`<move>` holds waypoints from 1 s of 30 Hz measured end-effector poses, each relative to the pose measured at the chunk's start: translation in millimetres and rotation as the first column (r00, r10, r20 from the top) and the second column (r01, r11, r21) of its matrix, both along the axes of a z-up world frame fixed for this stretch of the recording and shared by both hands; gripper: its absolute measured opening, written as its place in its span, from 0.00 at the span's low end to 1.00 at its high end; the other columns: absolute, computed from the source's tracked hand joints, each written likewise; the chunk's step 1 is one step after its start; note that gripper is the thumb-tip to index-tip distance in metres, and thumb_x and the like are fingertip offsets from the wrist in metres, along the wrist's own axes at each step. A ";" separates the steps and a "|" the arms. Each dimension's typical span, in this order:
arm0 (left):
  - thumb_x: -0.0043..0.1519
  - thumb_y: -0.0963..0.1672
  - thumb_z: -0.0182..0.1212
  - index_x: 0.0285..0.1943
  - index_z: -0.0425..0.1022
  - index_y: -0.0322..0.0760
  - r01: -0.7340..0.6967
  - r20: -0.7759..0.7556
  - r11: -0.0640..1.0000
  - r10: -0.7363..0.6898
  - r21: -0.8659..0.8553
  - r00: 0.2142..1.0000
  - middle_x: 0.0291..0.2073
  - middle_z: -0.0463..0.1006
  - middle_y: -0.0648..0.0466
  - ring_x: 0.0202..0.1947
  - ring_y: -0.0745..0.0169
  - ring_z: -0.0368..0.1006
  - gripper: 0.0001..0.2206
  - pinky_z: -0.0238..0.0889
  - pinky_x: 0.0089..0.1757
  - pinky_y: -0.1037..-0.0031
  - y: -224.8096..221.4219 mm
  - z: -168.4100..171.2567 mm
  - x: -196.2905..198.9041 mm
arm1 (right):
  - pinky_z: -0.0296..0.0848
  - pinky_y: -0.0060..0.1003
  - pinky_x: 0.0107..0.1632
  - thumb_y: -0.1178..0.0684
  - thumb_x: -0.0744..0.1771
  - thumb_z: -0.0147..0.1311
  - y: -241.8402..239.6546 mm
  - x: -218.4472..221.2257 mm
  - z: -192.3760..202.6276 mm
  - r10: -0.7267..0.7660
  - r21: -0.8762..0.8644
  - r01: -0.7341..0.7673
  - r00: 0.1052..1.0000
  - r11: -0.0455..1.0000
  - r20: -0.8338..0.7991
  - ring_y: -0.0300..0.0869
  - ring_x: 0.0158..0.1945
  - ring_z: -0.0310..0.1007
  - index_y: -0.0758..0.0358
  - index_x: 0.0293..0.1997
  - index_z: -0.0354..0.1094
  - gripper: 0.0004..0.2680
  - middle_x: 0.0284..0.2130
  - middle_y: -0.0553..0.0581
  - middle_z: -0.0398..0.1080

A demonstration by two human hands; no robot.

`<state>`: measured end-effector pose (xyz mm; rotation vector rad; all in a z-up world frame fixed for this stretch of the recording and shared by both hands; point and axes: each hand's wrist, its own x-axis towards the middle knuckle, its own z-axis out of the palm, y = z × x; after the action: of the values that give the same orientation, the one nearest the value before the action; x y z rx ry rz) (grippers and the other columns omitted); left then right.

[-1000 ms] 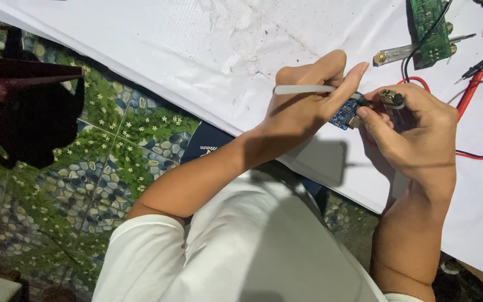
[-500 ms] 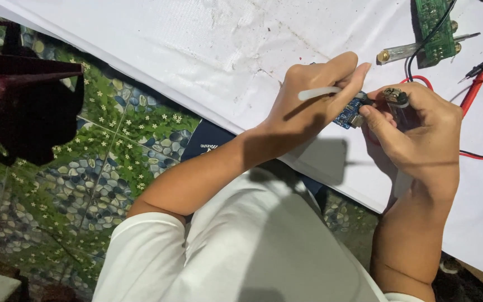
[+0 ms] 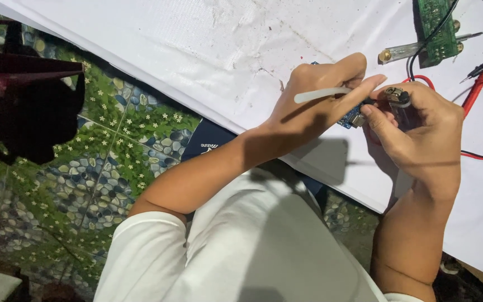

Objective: Applying hot melt glue to a circuit board by manually melting a glue stick with a lighter.

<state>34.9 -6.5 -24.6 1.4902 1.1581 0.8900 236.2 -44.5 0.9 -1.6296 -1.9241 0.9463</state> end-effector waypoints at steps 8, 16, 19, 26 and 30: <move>0.68 0.46 0.46 0.30 0.53 0.42 -0.090 0.122 0.973 0.064 0.214 0.990 0.17 0.52 0.60 0.22 0.69 0.44 0.13 0.41 0.26 0.74 -1.6 0.4 0.1 | 0.66 0.33 0.45 0.68 0.72 0.65 0.9 -0.3 2.6 0.024 0.019 -0.025 0.999 1.000 0.042 0.39 0.35 0.63 0.75 0.50 0.72 0.06 0.35 0.59 0.68; 0.69 0.43 0.42 0.32 0.52 0.40 -0.091 0.126 0.936 0.051 0.340 0.991 0.18 0.53 0.58 0.22 0.65 0.42 0.11 0.44 0.26 0.72 -1.0 2.1 2.7 | 0.65 0.33 0.44 0.69 0.72 0.65 0.2 1.3 -1.0 0.027 0.045 -0.029 0.999 0.999 0.042 0.39 0.35 0.62 0.75 0.50 0.72 0.05 0.35 0.59 0.69; 0.68 0.41 0.43 0.33 0.54 0.41 -0.104 0.171 0.932 0.046 0.347 0.984 0.19 0.52 0.59 0.24 0.67 0.43 0.09 0.43 0.27 0.74 -1.2 2.9 7.5 | 0.62 0.34 0.44 0.67 0.72 0.65 -0.9 1.9 -1.1 0.027 0.046 -0.031 0.997 0.998 0.078 0.39 0.36 0.60 0.72 0.46 0.70 0.05 0.31 0.55 0.65; 0.65 0.38 0.44 0.31 0.54 0.41 -0.172 0.177 0.896 0.107 0.410 0.978 0.19 0.52 0.59 0.23 0.69 0.44 0.09 0.42 0.26 0.74 2.3 -3.0 14.1 | 0.64 0.33 0.44 0.66 0.72 0.66 -1.8 1.3 -0.7 -0.014 0.014 0.014 0.998 1.000 0.056 0.38 0.36 0.62 0.74 0.50 0.72 0.05 0.34 0.57 0.68; 0.65 0.45 0.45 0.30 0.50 0.45 -0.217 0.093 0.965 0.204 0.149 0.974 0.17 0.50 0.61 0.22 0.71 0.45 0.12 0.43 0.26 0.76 3.8 0.4 17.2 | 0.66 0.33 0.43 0.65 0.73 0.67 -2.0 3.0 -2.5 -0.006 0.031 0.003 0.996 1.000 0.092 0.39 0.36 0.64 0.74 0.51 0.73 0.06 0.39 0.58 0.72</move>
<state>52.1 -2.8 -24.2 1.4626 1.2280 1.1991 239.2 -46.5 -1.6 -1.6866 -1.9847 0.8485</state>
